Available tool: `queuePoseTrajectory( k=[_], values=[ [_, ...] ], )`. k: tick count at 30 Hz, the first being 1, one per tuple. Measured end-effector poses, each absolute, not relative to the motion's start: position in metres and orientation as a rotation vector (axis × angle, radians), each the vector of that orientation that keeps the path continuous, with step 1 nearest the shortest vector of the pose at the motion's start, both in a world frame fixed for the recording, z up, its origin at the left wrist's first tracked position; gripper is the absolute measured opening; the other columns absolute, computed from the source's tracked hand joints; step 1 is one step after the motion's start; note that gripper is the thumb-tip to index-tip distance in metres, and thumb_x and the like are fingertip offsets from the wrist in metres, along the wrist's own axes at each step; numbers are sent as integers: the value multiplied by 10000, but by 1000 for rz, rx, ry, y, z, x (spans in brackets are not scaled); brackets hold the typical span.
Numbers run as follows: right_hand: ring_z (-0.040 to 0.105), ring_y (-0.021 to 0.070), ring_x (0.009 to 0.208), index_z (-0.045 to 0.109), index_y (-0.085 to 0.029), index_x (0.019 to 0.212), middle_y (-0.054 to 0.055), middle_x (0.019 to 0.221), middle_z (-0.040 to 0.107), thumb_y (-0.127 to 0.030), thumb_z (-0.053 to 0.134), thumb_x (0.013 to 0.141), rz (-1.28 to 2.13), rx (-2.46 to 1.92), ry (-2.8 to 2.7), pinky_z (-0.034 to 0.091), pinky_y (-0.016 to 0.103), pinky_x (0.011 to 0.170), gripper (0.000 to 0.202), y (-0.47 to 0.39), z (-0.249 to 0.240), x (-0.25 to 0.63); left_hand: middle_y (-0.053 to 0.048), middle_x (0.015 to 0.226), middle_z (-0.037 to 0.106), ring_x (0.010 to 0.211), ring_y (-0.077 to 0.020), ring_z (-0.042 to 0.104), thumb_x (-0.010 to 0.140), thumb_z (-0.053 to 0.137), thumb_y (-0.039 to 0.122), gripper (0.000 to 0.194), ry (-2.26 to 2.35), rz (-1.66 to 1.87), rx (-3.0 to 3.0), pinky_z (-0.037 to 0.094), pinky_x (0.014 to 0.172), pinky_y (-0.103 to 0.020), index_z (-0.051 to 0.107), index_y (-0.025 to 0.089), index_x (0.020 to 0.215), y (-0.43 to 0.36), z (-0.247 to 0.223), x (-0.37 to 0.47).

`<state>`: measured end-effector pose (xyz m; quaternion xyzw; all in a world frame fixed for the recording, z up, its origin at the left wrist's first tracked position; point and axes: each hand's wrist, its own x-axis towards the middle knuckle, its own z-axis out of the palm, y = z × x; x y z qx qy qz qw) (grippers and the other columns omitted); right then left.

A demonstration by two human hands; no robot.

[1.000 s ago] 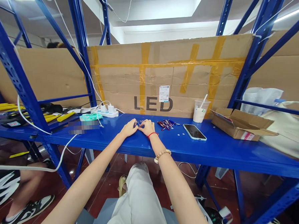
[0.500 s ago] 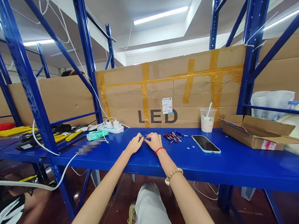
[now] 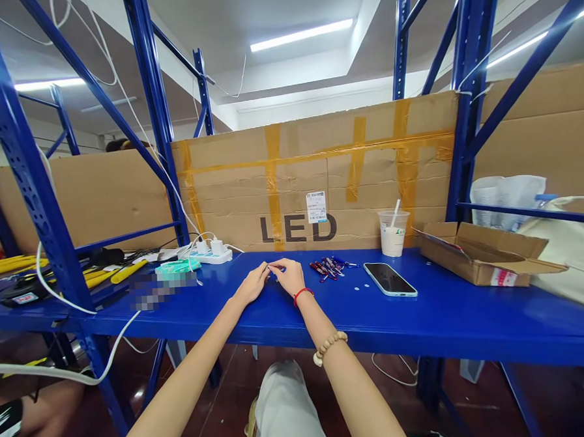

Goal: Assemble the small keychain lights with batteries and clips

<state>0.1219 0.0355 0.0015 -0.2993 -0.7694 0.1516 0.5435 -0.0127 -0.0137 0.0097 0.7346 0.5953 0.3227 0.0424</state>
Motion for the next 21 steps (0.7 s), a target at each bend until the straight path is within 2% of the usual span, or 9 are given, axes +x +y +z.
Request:
queuePoseTrajectory(
  k=[9,15,21],
  values=[
    [642,148,688,711,-188,718,37,758,702,-232,617,727,388,-686,-1821,500,250,647,104,35,2,122,5,721,565,701,-152,558,909,274,309,202,1713,1032,2279,419,697,-265,457,224,905,-8,7,-17],
    [627,132,698,694,-192,694,30,803,688,-219,626,719,373,-708,-1875,491,249,685,77,29,5,125,2,749,569,720,-147,550,899,298,277,161,1689,1026,2309,409,684,-248,446,218,877,-10,8,-17],
    [613,109,667,677,-207,731,13,870,661,-265,607,739,363,-799,-1952,477,240,645,91,24,4,124,-10,820,595,780,-153,568,877,323,203,141,1736,991,2323,402,682,-241,462,223,862,-11,9,-15]
  ],
)
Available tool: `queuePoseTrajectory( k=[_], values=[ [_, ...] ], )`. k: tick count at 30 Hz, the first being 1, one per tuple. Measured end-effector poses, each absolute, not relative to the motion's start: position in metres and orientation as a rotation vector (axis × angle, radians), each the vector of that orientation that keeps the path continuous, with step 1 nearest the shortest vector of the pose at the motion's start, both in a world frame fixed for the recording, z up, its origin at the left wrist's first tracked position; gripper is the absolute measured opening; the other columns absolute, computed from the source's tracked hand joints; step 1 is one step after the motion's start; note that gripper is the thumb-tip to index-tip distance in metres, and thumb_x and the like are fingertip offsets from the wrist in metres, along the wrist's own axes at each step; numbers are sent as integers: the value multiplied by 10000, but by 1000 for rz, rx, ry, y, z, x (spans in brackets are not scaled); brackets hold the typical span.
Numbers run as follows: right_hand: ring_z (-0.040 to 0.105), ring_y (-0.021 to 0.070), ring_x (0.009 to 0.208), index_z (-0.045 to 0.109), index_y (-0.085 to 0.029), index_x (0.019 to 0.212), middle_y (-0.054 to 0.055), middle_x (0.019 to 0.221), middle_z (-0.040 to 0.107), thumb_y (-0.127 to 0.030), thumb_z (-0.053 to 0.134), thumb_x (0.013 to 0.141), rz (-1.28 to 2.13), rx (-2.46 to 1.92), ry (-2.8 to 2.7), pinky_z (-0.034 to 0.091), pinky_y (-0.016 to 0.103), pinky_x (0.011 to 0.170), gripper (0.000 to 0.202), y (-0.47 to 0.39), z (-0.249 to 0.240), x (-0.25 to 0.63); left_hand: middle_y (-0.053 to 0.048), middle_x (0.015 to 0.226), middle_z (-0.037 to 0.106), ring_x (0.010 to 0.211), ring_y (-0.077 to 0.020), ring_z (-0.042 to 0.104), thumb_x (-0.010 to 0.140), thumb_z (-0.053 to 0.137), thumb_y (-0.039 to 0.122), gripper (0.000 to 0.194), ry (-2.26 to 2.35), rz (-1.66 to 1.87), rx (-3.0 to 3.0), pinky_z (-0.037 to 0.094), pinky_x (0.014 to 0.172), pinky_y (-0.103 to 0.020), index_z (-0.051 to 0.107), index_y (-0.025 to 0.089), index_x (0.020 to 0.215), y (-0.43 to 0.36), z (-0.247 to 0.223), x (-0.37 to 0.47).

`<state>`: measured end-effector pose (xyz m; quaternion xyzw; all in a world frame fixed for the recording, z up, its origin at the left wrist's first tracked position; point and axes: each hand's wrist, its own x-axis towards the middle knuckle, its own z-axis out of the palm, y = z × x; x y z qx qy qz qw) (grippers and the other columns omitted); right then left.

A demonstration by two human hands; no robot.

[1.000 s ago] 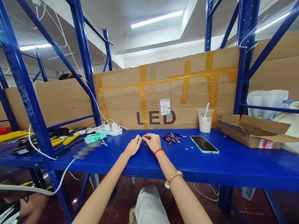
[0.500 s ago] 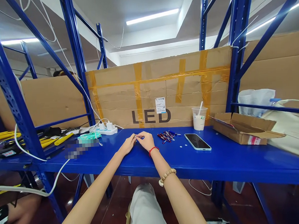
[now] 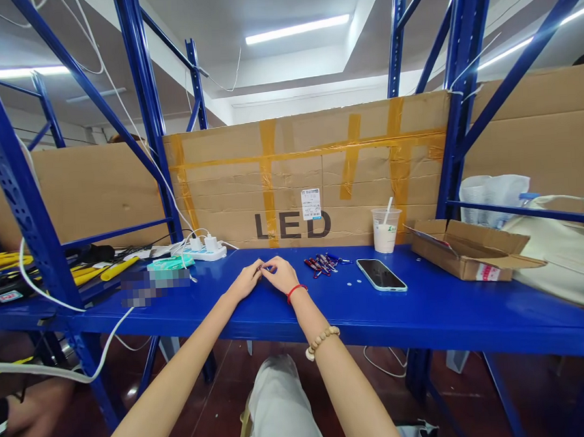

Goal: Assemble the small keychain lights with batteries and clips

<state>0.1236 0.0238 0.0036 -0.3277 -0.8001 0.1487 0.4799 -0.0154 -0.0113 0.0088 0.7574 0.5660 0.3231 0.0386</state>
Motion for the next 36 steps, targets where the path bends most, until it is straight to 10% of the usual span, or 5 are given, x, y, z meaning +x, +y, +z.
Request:
queuePoseTrajectory(
  k=[10,18,36],
  values=[
    [586,149,786,641,-209,920,41,940,649,-312,514,825,273,-1121,-1887,417,312,743,189,27,3,131,-53,938,608,920,-203,573,912,305,326,169,2013,1049,2199,407,736,-289,443,229,914,-14,10,-14],
    [487,242,960,721,-250,700,67,974,613,-299,653,732,166,-1202,-2037,295,430,839,89,25,-3,132,-46,921,613,924,-189,561,901,343,368,245,1974,1061,2255,417,785,-280,521,212,833,-13,10,-13],
    [643,154,746,692,-233,827,20,843,713,-296,555,806,260,-1030,-1759,471,266,706,153,23,9,133,-30,884,599,817,-154,558,874,399,267,156,1749,1125,2302,434,792,-268,539,199,884,-4,5,-19]
  ],
)
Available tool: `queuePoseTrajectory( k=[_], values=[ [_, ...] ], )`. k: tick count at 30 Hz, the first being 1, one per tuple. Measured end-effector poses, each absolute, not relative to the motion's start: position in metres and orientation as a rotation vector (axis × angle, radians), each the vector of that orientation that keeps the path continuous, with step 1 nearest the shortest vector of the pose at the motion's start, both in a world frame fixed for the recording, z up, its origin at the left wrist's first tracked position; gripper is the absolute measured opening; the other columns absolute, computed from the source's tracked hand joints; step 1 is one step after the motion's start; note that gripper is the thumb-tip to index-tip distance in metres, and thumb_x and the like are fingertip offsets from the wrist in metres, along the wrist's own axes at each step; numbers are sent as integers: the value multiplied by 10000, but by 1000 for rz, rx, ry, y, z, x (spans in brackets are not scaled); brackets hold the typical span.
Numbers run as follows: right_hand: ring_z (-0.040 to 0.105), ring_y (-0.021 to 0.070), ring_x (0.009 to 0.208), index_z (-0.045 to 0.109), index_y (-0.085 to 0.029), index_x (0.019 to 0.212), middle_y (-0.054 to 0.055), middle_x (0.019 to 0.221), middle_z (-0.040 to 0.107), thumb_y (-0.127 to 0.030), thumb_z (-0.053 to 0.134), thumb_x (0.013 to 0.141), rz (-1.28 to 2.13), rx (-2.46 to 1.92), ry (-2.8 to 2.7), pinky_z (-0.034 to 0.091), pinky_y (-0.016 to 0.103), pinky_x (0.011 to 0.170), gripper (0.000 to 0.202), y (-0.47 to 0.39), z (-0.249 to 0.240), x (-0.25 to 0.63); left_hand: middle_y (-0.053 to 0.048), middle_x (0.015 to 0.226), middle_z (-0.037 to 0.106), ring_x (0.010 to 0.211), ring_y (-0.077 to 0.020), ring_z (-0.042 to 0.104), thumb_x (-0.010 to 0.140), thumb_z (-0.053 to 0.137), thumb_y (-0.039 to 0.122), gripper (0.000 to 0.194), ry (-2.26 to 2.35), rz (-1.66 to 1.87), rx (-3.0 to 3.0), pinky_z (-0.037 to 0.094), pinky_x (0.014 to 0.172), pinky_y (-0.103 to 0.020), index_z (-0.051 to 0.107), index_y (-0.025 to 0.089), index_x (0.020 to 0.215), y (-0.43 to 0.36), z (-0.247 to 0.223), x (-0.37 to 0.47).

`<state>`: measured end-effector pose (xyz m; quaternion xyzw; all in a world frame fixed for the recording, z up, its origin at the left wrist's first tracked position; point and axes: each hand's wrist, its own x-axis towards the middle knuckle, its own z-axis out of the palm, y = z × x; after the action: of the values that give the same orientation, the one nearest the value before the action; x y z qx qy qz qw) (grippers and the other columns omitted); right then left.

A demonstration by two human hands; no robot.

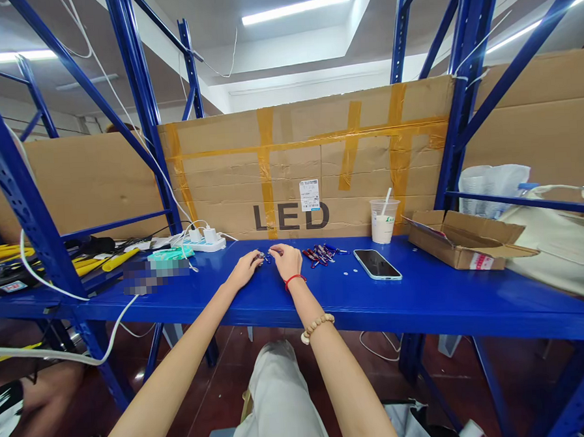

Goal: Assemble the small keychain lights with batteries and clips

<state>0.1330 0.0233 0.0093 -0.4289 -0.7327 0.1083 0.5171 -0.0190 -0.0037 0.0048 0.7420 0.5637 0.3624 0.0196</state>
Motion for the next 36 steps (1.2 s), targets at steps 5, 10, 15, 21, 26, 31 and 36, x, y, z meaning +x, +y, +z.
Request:
queuePoseTrajectory(
  k=[5,10,15,21,26,31,36],
  values=[
    [638,143,728,693,-227,786,4,828,712,-276,588,771,284,-875,-1817,486,254,726,117,16,11,129,-19,877,609,796,-146,563,885,366,277,199,1723,1128,2292,442,749,-253,552,215,916,-6,5,-18],
    [629,140,691,693,-214,790,12,836,708,-261,600,758,308,-840,-1833,490,254,679,109,15,11,128,-13,866,601,786,-137,557,893,345,275,209,1723,1142,2291,435,763,-248,545,218,905,-8,7,-18],
    [622,139,698,699,-218,795,13,848,703,-258,598,766,310,-840,-1856,479,242,651,112,14,11,129,-18,867,599,793,-143,553,890,349,270,201,1717,1128,2311,436,756,-251,541,212,898,-9,8,-18],
    [598,112,664,688,-240,846,0,897,673,-280,595,770,299,-863,-1935,464,236,621,127,12,9,130,-29,920,606,849,-157,560,878,355,220,200,1773,1095,2319,436,801,-274,554,213,903,-11,8,-17],
    [579,97,661,656,-241,865,-8,936,634,-286,585,773,282,-919,-1990,451,238,626,124,13,7,129,-32,946,610,943,-182,554,873,385,223,149,1944,1078,2255,422,825,-292,534,230,875,-14,10,-15],
    [575,156,867,624,-234,1004,32,1038,609,-236,516,819,264,-1028,-2045,429,316,786,215,14,4,129,-91,902,622,930,-222,576,917,295,277,194,2186,1116,2017,418,806,-341,473,199,930,-13,11,-15],
    [417,297,1164,639,-244,1076,89,1227,523,-354,589,783,265,-1066,-2204,284,480,950,316,14,0,127,-94,930,614,926,-209,575,924,320,320,251,2266,1129,1910,417,842,-380,501,158,989,-14,12,-14]
  ],
)
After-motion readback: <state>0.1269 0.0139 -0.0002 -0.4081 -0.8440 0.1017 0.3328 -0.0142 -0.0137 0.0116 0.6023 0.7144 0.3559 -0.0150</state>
